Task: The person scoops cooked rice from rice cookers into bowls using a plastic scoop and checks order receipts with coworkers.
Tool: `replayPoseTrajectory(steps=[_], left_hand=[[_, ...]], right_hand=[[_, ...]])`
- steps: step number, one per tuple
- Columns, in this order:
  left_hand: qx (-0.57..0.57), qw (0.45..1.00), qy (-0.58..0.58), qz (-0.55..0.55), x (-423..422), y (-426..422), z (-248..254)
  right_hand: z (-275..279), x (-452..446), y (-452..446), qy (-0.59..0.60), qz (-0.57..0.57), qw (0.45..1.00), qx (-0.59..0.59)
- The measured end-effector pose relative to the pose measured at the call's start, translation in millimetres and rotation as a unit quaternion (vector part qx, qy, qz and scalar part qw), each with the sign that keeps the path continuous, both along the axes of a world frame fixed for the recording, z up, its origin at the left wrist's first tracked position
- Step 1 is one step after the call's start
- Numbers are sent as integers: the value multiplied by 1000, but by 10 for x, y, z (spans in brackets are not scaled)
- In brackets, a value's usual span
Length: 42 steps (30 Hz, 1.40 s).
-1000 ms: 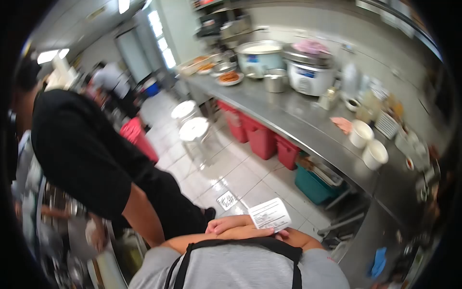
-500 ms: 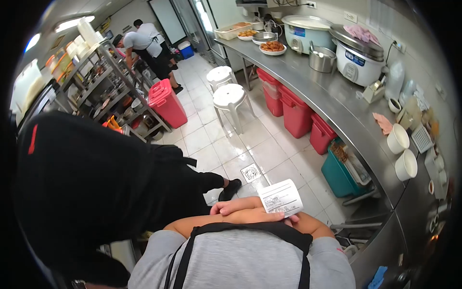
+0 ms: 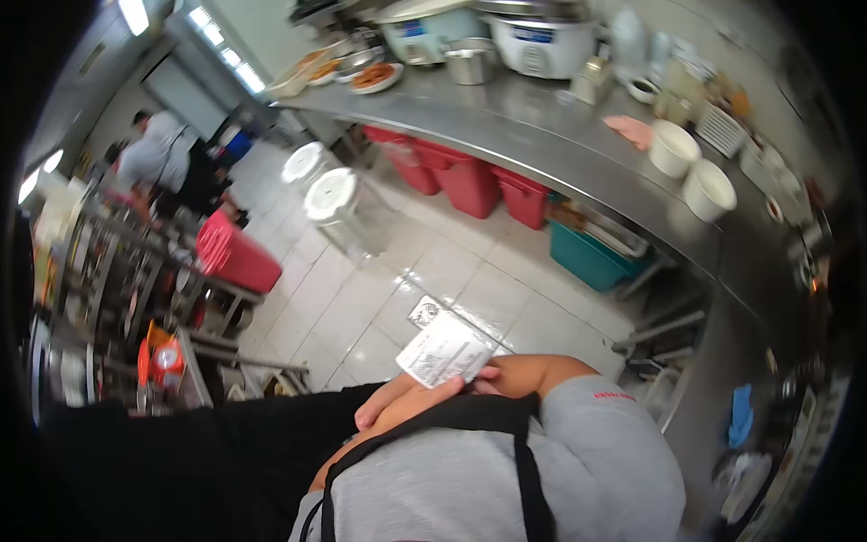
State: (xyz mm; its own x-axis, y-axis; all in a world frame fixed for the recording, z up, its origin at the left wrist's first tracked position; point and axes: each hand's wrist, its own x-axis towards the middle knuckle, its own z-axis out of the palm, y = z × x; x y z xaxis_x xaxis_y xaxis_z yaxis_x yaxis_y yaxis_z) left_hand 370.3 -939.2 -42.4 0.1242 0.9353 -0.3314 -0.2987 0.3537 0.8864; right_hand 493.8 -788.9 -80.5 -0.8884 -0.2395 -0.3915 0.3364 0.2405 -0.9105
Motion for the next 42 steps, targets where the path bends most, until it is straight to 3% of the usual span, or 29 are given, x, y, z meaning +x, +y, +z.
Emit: replayPoseTrajectory(steps=[1, 5, 6, 9, 10, 14, 17, 21, 27, 30, 33, 37, 42], left_hand=[[-7, 1000, 1, -2, 91, 152, -31], [-15, 999, 17, -31, 213, 597, 0], [-12, 999, 21, -47, 258, 758, 8], [31, 992, 4, -121, 440, 1293, -96], [58, 987, -9, -148, 494, 1490, -166], [8, 965, -132, -228, 769, 2182, -278], [-78, 930, -275, -229, 951, 2537, -279], [-89, 935, -232, -251, 1069, 2889, -381], [-77, 953, -84, -280, 806, 3368, -441], [-94, 955, -80, -271, 647, 3601, -468], [-86, 952, -85, -281, 480, 3854, -520], [-29, 951, -60, -303, 135, 4276, -529], [-10, 967, -75, -243, -288, 4813, -484]], right_hand=[[-43, 119, 149, 30, -24, 999, -27], [-157, 306, 497, 61, -49, 996, 45], [-162, 404, 611, 3, -110, 994, -2], [3, 701, 910, 20, -156, 987, 44], [-304, 825, 1093, 11, -134, 991, -18], [-326, 1236, 1413, 16, -222, 974, -43], [-197, 1496, 1588, 32, -302, 949, -83], [-157, 1520, 1869, 101, -391, 890, -211], [-168, 1111, 2534, 239, -450, 729, -457], [-474, 1024, 2843, 272, -481, 730, -402], [-195, 818, 2987, 223, -559, 777, -186], [-96, 605, 3341, 252, -593, 745, -169], [68, 358, 3693, 242, -618, 734, -142]])
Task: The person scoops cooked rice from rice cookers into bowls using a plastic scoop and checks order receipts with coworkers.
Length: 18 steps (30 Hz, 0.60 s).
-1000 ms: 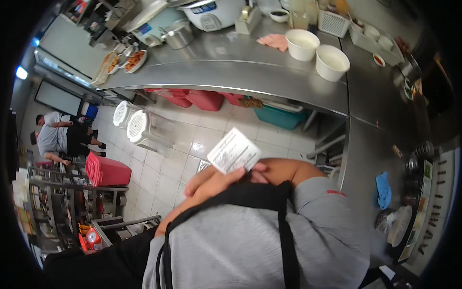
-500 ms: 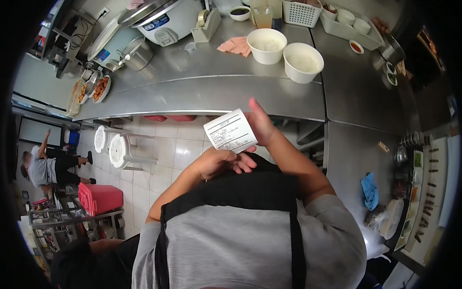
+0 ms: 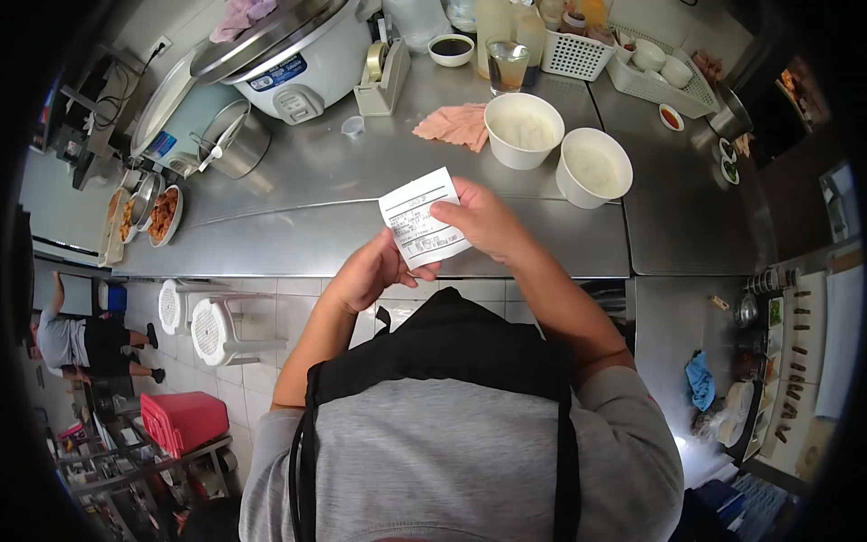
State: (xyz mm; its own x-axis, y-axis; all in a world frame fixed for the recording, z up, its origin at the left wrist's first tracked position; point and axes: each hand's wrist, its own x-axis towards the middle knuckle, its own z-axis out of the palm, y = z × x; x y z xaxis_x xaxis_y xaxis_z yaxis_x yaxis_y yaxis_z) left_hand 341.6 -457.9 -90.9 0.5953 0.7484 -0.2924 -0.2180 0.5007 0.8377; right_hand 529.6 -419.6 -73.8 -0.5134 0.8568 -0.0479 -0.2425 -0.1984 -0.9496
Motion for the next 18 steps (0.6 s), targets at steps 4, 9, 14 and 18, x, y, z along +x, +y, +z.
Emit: replayPoseTrajectory(steps=[4, 9, 14, 18], left_hand=[[30, 995, 30, 87, -101, 292, -10], [56, 992, 63, 96, -70, 527, -8], [67, 990, 80, 92, -33, 644, -5], [73, 987, 86, 111, 40, 748, -40]], right_hand=[[-3, -135, 161, -8, -25, 999, -23], [-69, -153, 292, -30, -55, 997, -34], [-81, -104, 388, -65, -76, 994, -35], [-77, 38, 443, -75, -63, 994, -39]])
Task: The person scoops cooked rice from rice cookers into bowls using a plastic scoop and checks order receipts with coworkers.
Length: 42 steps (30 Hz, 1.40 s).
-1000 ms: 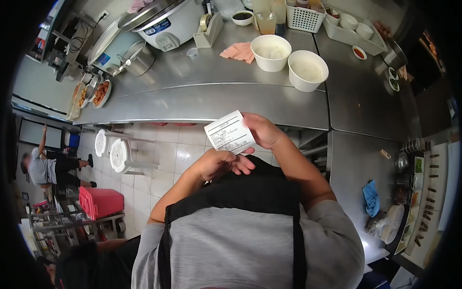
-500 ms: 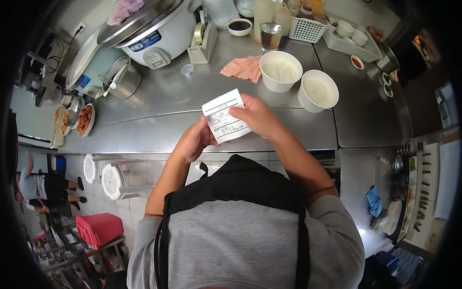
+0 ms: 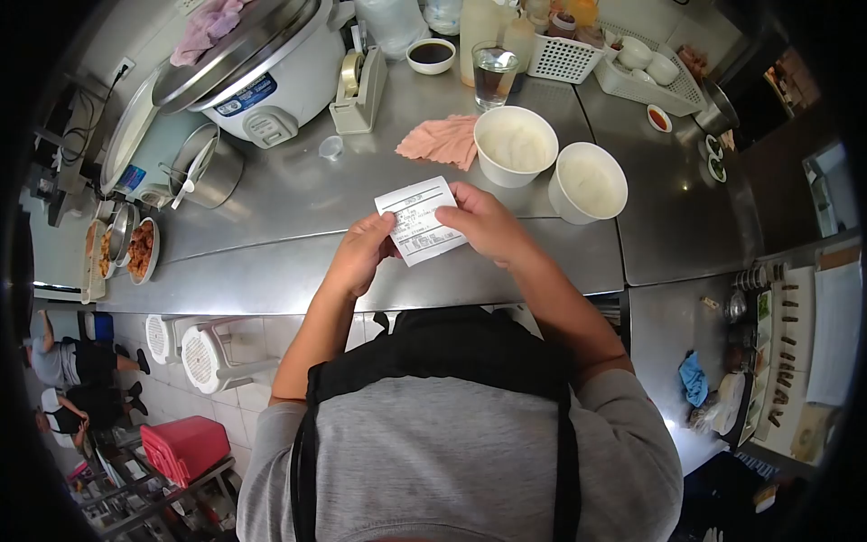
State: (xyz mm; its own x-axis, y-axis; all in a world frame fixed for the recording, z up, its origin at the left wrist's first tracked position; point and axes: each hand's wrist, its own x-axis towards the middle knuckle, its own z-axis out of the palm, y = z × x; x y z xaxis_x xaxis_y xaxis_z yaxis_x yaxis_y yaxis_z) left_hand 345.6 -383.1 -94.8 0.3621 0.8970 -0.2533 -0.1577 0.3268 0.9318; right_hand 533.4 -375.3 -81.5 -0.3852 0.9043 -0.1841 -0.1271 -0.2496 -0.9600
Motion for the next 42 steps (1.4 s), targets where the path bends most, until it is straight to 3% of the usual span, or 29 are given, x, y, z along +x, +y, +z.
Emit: replayPoseTrajectory(steps=[6, 9, 11, 12, 15, 16, 17, 18, 20, 22, 24, 26, 27, 29, 30, 31, 33, 36, 39, 42], left_hand=[[18, 998, 14, 54, 201, 100, -121], [-22, 995, -33, 93, 441, 151, -190], [-15, 995, -72, 66, 515, 195, -244], [-6, 994, -93, 48, 536, 234, -278], [5, 987, -4, 159, 559, 288, -417], [9, 980, 24, 195, 522, 297, -529], [11, 971, 51, 231, 457, 317, -679], [12, 960, 77, 268, 395, 330, -840], [64, 941, 136, 304, 247, 317, -1258], [105, 921, 168, 334, 219, 278, -1423], [137, 908, 173, 357, 258, 271, -1464], [215, 850, 312, 365, 273, 270, -1568], [252, 812, 379, 365, 289, 283, -1594], [254, 790, 422, 366, 402, 243, -1435], [254, 779, 443, 365, 445, 221, -1367], [246, 779, 447, 365, 459, 229, -1353], [229, 778, 458, 365, 451, 239, -1343], [232, 758, 494, 358, 466, 237, -1291], [228, 759, 494, 358, 470, 253, -1290], [232, 749, 500, 368, 489, 266, -1295]], right_hand=[[-17, 357, 91, -105, 55, 992, 40], [-5, 511, 164, -131, 45, 987, 79], [264, 658, 216, -256, 48, 948, 181], [12, 814, 399, -369, -9, 829, 421], [742, 1125, 652, -543, 51, 799, 252], [796, 1311, 787, -468, 5, 826, 315], [1018, 1438, 868, -466, -6, 803, 371], [1060, 1637, 1108, -530, -51, 718, 448], [1591, 1879, 1305, -517, -121, 724, 440], [2078, 2068, 1568, -440, -204, 765, 424], [2584, 2315, 1814, -453, -276, 654, 540], [3028, 2523, 2043, -378, -345, 557, 654], [3272, 2624, 2211, -318, -359, 579, 659], [3697, 2803, 2384, -321, -455, 474, 682], [3828, 2658, 2108, -222, -434, 558, 672], [3944, 2694, 2183, -158, -447, 549, 688], [4068, 2858, 2413, -164, -459, 573, 658], [3999, 3036, 2819, -168, -409, 682, 583], [3978, 3039, 2896, -156, -396, 709, 562], [4111, 3271, 3372, -298, -435, 423, 737]])
